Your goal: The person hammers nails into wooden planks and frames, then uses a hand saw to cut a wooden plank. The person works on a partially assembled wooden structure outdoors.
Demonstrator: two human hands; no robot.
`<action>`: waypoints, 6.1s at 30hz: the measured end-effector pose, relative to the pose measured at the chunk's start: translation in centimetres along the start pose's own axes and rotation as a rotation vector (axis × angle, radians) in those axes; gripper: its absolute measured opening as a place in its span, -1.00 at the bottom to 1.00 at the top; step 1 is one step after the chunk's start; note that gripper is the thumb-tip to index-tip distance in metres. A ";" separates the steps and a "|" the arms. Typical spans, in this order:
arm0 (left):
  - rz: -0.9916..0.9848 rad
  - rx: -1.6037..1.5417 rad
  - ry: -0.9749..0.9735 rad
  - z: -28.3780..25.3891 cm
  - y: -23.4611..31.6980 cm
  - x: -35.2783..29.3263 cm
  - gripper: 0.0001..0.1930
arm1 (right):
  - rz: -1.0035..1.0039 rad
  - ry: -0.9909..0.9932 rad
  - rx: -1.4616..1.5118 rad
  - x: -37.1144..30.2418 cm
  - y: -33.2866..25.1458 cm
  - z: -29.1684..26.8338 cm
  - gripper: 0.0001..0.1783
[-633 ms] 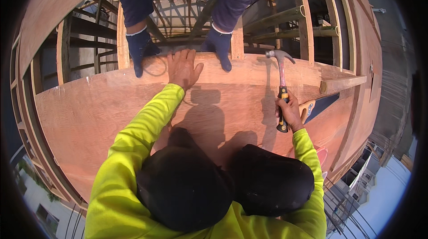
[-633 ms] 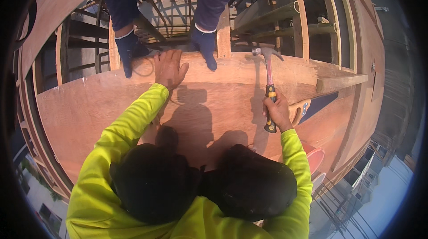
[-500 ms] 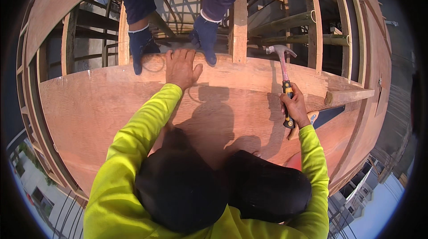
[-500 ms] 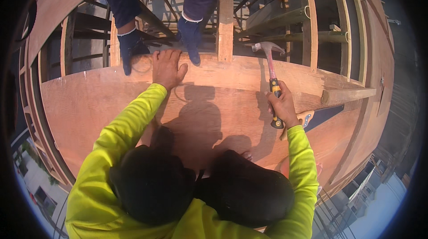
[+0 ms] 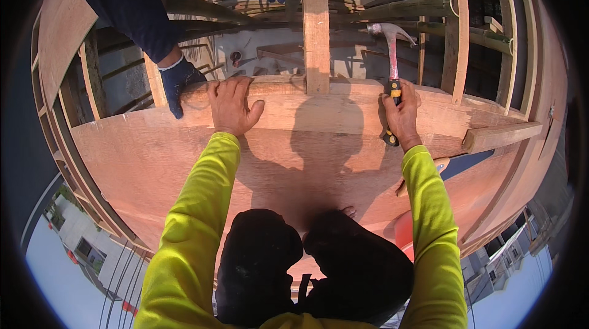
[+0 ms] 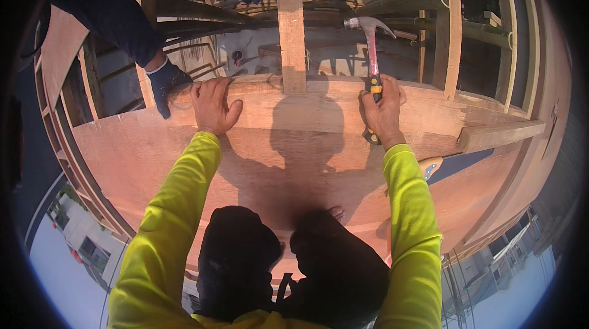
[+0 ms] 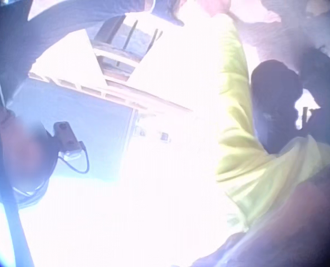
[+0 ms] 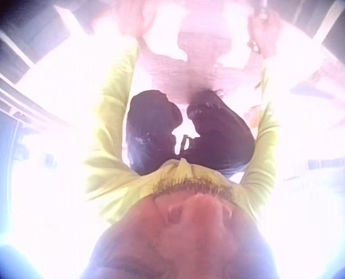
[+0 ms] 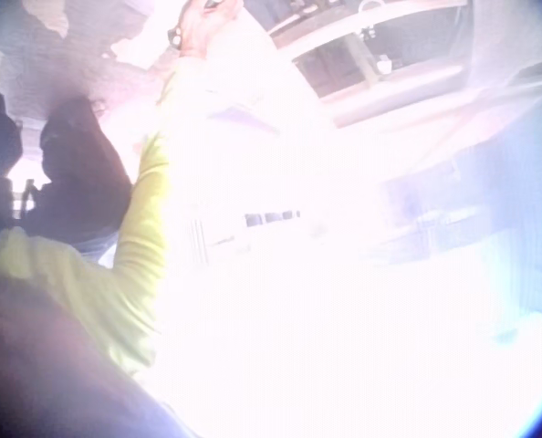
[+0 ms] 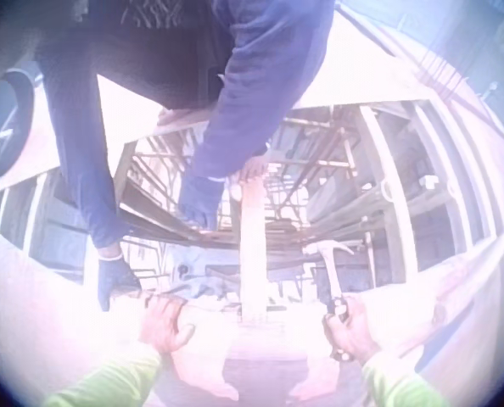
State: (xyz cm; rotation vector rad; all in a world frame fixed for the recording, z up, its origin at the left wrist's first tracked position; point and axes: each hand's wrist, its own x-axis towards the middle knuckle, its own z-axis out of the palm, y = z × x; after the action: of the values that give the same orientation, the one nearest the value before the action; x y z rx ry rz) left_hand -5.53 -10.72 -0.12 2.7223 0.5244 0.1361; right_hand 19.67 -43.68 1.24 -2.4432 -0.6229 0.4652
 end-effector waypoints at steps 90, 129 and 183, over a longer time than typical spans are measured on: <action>-0.184 0.037 -0.157 -0.4 -0.3 1.1 -0.41 | -0.412 -1.699 -0.134 20.0 7.5 13.3 -0.23; -0.181 0.038 -0.399 -2.3 -0.1 1.7 -0.15 | 0.296 -0.058 -0.135 -22.4 6.2 -7.2 -0.66; 0.574 0.070 -0.117 -3.5 20.8 -9.3 -0.40 | 0.502 -0.188 -0.180 -43.6 20.4 -16.0 -0.73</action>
State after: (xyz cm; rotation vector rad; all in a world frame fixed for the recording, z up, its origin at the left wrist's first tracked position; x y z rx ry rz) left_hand -7.62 -31.04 10.60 2.8470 -0.3000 0.1034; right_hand -2.71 -88.47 9.52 -2.7466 -0.1142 0.8776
